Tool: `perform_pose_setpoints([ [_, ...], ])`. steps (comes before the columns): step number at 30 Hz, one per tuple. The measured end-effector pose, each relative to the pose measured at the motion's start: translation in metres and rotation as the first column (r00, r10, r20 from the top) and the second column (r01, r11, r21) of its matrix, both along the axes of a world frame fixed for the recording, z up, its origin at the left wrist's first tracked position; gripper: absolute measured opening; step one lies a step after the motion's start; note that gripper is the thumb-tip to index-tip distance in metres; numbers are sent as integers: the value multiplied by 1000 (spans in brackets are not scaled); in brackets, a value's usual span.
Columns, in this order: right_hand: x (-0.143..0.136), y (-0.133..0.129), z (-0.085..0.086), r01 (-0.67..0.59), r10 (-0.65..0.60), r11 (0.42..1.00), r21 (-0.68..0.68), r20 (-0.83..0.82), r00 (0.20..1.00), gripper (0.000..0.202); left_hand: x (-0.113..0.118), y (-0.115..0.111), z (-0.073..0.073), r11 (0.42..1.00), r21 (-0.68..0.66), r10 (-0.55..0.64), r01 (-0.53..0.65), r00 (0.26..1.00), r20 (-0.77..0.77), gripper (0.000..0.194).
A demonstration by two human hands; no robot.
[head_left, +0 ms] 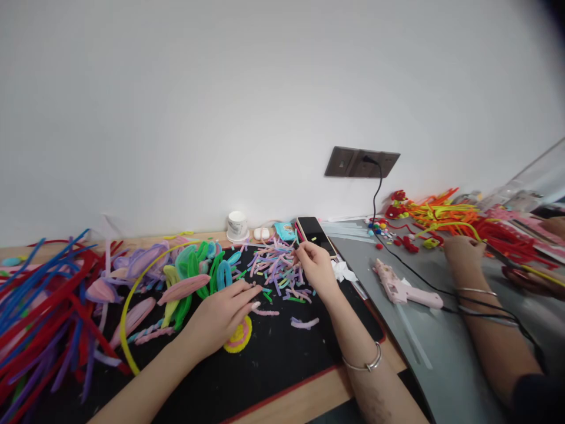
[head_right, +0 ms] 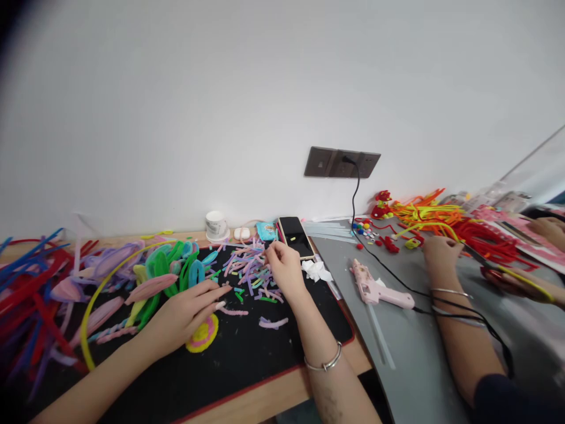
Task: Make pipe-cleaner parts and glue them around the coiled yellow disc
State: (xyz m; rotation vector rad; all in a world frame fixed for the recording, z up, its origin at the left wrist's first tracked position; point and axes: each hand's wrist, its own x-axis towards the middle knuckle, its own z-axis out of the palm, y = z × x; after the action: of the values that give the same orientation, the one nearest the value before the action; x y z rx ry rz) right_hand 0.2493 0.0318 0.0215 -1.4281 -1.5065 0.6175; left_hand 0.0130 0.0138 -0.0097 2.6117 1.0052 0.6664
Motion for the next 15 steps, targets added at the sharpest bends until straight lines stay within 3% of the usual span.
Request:
perform_pose_setpoints([
  [4,11,-1,4,-90,122,986,-140,241,963,15,-6,0,1,992,-50,123,-119,988,95,30],
  [7,2,-5,4,-123,204,970,-211,423,883,9,-7,-1,1,986,-91,152,-141,978,141,27],
  [10,-18,-6,-1,-10,185,964,-264,649,737,16,-6,-2,-2,989,-105,122,-106,979,162,26],
  [12,-27,-3,-5,30,176,965,-261,725,667,10,-6,-2,-3,991,-104,106,-89,979,173,26],
  [15,-28,8,-6,0,188,964,-267,676,712,12,-6,-2,-5,991,-103,105,-87,977,187,25],
])
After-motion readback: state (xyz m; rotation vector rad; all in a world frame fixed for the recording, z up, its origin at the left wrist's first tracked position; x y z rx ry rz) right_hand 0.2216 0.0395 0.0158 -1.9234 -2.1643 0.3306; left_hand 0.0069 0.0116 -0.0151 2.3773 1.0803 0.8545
